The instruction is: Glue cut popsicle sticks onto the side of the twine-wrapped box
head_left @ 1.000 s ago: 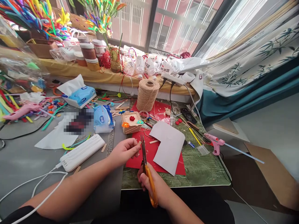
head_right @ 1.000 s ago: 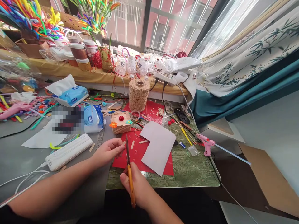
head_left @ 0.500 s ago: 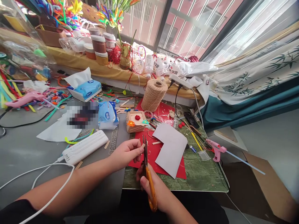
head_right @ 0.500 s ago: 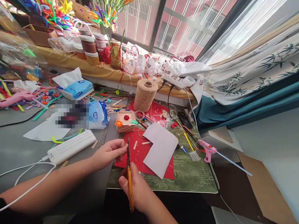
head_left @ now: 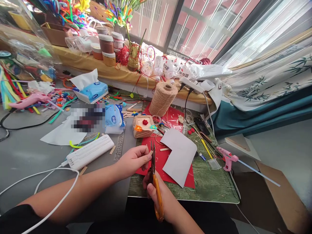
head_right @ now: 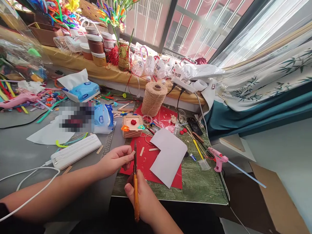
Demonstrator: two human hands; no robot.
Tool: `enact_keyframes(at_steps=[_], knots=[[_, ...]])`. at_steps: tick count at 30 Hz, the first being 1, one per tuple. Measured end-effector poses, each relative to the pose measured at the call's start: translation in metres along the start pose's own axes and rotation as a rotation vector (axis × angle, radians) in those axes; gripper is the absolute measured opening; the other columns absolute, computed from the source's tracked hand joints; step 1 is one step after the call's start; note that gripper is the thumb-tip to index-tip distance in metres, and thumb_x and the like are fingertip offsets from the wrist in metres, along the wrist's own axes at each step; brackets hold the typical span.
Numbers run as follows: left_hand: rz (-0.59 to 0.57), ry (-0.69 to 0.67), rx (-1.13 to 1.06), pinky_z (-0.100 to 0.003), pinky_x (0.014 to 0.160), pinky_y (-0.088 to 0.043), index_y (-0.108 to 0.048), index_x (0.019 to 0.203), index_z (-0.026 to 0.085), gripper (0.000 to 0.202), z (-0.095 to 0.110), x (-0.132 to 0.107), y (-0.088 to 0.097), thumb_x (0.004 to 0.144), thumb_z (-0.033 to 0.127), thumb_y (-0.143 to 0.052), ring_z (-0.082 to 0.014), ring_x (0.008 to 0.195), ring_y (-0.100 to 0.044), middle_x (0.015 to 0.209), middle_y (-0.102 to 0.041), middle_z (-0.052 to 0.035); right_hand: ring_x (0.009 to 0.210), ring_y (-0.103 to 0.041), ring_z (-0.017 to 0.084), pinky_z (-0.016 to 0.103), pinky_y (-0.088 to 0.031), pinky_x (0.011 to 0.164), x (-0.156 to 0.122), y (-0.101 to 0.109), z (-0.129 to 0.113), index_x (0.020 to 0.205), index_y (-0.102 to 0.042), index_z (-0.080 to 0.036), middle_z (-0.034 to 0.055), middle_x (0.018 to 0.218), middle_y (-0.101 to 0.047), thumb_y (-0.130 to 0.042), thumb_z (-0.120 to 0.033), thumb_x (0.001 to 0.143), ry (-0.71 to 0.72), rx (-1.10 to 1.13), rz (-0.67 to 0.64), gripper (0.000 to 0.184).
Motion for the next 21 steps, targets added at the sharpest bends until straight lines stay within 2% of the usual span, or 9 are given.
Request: enact_keyframes(at_steps=[4, 11, 15, 21], knots=[[0.001, -0.023, 0.054, -0.023, 0.060, -0.041, -0.046, 0.078, 0.019, 0.036, 0.0008, 0.0001, 0.0007, 0.096, 0.045, -0.062, -0.0100, 0.060, -0.053, 0.064, -0.056, 0.0042, 0.081, -0.047, 0.017, 0.032, -0.044, 0.072, 0.0005, 0.0002, -0.0010, 0.113, -0.045, -0.024, 0.0029, 0.099, -0.052, -0.044, -0.062, 0.103, -0.009, -0.022, -0.023, 0.039], [0.026, -0.037, 0.122, -0.022, 0.056, -0.035, -0.044, 0.079, 0.020, 0.035, 0.0011, -0.0013, 0.0036, 0.098, 0.046, -0.060, -0.0090, 0.059, -0.041, 0.065, -0.046, 0.0063, 0.082, -0.046, 0.017, 0.032, -0.044, 0.074, 0.0001, -0.0016, -0.0028, 0.112, -0.045, -0.025, 0.0029, 0.100, -0.050, -0.044, -0.062, 0.103, -0.013, 0.013, -0.034, 0.038], [0.013, -0.011, 0.078, -0.023, 0.057, -0.037, -0.043, 0.079, 0.020, 0.037, -0.0020, -0.0013, 0.0012, 0.097, 0.049, -0.060, -0.0101, 0.059, -0.044, 0.064, -0.048, 0.0057, 0.084, -0.049, 0.018, 0.033, -0.045, 0.075, -0.0012, -0.0013, -0.0026, 0.115, -0.045, -0.025, 0.0033, 0.101, -0.049, -0.044, -0.064, 0.103, -0.012, 0.016, -0.040, 0.040], [0.017, -0.046, 0.029, -0.024, 0.061, -0.038, -0.045, 0.080, 0.020, 0.037, -0.0007, -0.0015, -0.0023, 0.097, 0.049, -0.061, -0.0100, 0.063, -0.046, 0.069, -0.048, 0.0052, 0.082, -0.050, 0.019, 0.034, -0.046, 0.075, 0.0001, -0.0017, 0.0012, 0.118, -0.047, -0.025, 0.0042, 0.101, -0.052, -0.041, -0.064, 0.104, 0.008, 0.020, -0.026, 0.041]])
Point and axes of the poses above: each hand's wrist, its own x-axis towards the middle knuckle, its own y-axis out of the back of the hand, z = x × y, the point moved 5 cm from there along x, towards the middle knuckle
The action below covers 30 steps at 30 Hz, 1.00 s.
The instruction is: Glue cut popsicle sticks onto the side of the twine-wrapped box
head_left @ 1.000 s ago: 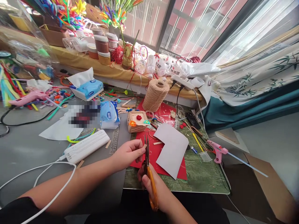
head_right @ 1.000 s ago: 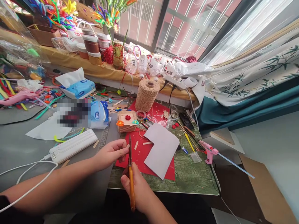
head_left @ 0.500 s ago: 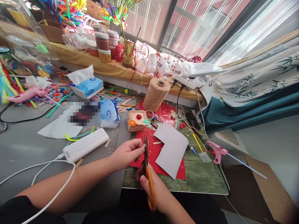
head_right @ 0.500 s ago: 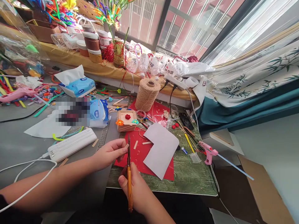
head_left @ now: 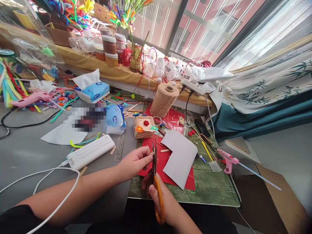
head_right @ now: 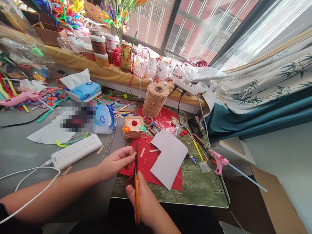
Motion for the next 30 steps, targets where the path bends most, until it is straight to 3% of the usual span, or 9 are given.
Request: enact_keyframes(at_steps=[14, 23, 30], knots=[[-0.015, 0.012, -0.007, -0.024, 0.060, -0.037, -0.043, 0.079, 0.020, 0.037, -0.001, 0.002, 0.002, 0.097, 0.046, -0.061, -0.0099, 0.061, -0.045, 0.067, -0.047, 0.0057, 0.081, -0.048, 0.018, 0.033, -0.046, 0.074, 0.000, 0.002, -0.005, 0.114, -0.047, -0.023, 0.0042, 0.099, -0.053, -0.042, -0.063, 0.104, 0.002, -0.037, 0.004, 0.041], [-0.017, -0.001, -0.030, -0.024, 0.062, -0.039, -0.044, 0.079, 0.019, 0.037, 0.001, 0.003, 0.000, 0.097, 0.047, -0.062, -0.0096, 0.063, -0.045, 0.071, -0.045, 0.0054, 0.074, -0.047, 0.019, 0.031, -0.044, 0.063, 0.005, -0.004, 0.016, 0.108, -0.053, -0.025, 0.0018, 0.085, -0.050, -0.044, -0.070, 0.100, -0.011, 0.032, 0.204, 0.046], [-0.012, 0.005, -0.044, -0.023, 0.063, -0.038, -0.043, 0.079, 0.019, 0.036, 0.001, 0.003, 0.002, 0.098, 0.044, -0.061, -0.0094, 0.064, -0.047, 0.071, -0.045, 0.0055, 0.070, -0.045, 0.019, 0.031, -0.043, 0.061, 0.010, -0.011, 0.022, 0.099, -0.053, -0.025, 0.0003, 0.079, -0.048, -0.045, -0.071, 0.098, -0.005, 0.065, 0.242, 0.047]])
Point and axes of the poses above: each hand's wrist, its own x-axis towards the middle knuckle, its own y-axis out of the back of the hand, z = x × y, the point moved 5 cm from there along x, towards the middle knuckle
